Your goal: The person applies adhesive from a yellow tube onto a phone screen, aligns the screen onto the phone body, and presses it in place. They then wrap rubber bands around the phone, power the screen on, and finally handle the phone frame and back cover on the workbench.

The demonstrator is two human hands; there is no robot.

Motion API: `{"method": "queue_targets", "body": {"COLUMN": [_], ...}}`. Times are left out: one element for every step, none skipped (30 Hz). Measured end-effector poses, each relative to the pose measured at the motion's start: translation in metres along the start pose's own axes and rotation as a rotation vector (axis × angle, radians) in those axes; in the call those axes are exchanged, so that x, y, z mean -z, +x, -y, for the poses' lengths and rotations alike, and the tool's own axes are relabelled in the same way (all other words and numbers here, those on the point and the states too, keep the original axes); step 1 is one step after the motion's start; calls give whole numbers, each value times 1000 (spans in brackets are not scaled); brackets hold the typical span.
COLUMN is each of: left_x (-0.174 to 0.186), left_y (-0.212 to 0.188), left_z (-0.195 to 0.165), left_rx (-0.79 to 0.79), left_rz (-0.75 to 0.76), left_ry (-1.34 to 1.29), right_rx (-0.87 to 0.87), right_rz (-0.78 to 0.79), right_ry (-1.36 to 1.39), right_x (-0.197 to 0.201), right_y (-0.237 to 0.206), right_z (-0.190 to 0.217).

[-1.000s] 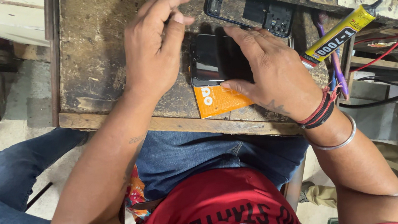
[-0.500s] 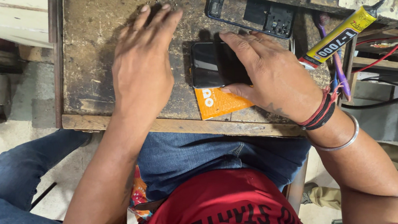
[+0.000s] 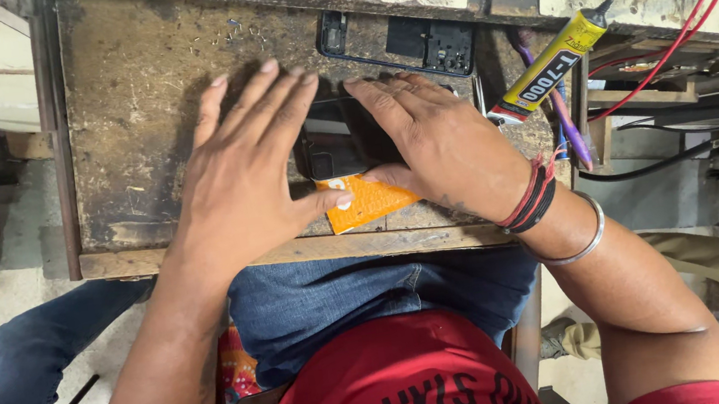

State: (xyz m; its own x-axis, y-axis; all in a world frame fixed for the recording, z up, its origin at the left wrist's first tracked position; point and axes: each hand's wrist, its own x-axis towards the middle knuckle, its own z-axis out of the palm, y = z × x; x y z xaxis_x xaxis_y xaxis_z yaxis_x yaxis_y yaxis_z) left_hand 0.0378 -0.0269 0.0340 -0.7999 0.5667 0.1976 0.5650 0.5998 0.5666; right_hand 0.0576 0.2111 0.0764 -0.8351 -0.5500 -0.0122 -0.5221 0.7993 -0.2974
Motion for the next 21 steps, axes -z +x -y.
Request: {"method": "queue_targets", "body": {"left_x": [0, 1, 1, 1, 0, 0, 0, -1, -1, -2, -2, -2, -3, -3, -3, -3, -4, -4, -4, -4, -5], "left_y": [0, -1, -1, -2, -2, -3, -3, -4, -5, -5, -6, -6, -7, -7, -7, -7, -7, -7, -6, -6, -6], "left_z": [-1, -2, -2, -2, -1, -1, 1, 2, 2, 3, 4, 5, 5, 6, 7, 7, 7, 8, 8, 8, 7], "left_rx": [1, 3, 2, 2, 3, 4, 6, 10, 9, 9, 8, 11, 12, 12, 13, 14, 14, 22, 30, 37, 39], "left_rz": [19, 38, 23, 9, -5, -13, -21, -29, -32, -36, -41, -42, -42, -42, -41, -40, -39, -33, -28, -22, -21], "left_ry": [0, 1, -8, -18, -28, -34, -39, -43, -44, -45, -45, -48, -51, -55, -54, -53, -53, -49, -44, -40, -41], "right_rx": [1, 2, 4, 6, 7, 3, 0, -1, 0, 2, 4, 8, 11, 12, 11, 8, 5, 6, 7, 6, 5], "right_rz": [-1, -1, -4, -6, -7, -5, -2, 0, -1, -3, -4, -4, -4, -3, -2, -1, 0, 0, -1, -3, -3], "right_ry": [-6, -11, -11, -10, -9, -6, -4, 0, 2, 3, 4, -2, -8, -15, -15, -14, -13, -13, -12, -12, -13], "right_x": [0, -1, -1, -2, -2, -2, -2, -2, -3, -3, -3, -3, -3, -3, -3, -3, -3, -3, -4, -4, -4], "right_y": [0, 0, 0, 0, 0, 0, 0, 0, 0, 0, 1, 1, 2, 2, 3, 3, 3, 4, 4, 3, 3], "right_z": [0, -1, -1, -1, -1, -2, -2, -1, -1, -1, 0, 0, 0, 1, 1, 1, 1, 1, 1, 0, 0]}}
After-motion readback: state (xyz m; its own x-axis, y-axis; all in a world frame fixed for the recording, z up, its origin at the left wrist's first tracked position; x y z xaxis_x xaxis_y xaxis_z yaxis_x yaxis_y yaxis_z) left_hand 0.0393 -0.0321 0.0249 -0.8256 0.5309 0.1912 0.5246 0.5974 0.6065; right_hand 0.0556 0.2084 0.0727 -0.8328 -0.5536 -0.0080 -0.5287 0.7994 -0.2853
